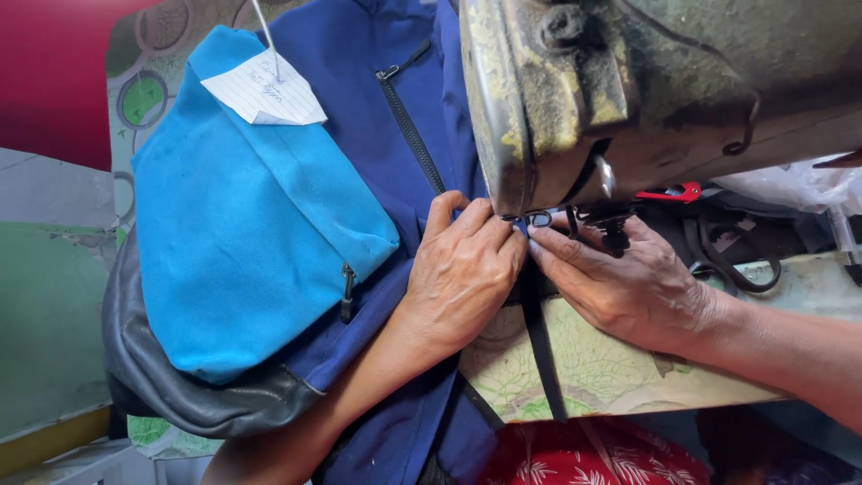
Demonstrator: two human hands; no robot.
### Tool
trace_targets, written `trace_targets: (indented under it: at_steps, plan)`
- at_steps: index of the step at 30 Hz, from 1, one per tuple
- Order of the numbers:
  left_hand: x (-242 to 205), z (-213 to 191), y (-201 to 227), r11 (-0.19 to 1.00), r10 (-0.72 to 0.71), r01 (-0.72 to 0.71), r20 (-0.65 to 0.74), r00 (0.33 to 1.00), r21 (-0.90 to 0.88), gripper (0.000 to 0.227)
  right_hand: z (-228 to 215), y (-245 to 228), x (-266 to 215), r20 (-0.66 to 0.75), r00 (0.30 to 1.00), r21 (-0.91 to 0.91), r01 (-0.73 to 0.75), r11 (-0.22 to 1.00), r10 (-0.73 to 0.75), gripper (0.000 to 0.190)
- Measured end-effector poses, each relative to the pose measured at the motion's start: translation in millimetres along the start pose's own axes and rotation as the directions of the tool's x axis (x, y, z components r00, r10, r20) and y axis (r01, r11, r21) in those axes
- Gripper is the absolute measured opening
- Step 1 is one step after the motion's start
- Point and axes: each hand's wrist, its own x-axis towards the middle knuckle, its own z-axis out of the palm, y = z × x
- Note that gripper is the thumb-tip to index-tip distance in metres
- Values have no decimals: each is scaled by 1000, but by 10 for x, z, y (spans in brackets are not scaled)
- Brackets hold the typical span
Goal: The person sews components of a blue and black backpack together by hand and with a sewing machine.
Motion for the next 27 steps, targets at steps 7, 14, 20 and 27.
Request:
trace_targets:
  at_steps: [7,14,20,27]
  plan:
    - [63,-198,104,994,50,-43,-74,996,96,22,-2,35,-48,-22,1000,102,0,995,3,27]
    - [58,-225,94,998,49,-42,-173,984,46,27,-9,26,-27,4,1000,180,0,984,-1,24]
    - [43,-182,56,999,38,-36,-139,989,23,30,48,19,-77,45,999,86,0,996,-4,32]
    - [48,-162,33,1000,25,-24,-138,990,9,32,87,18,-102,43,999,78,-9,997,6,33]
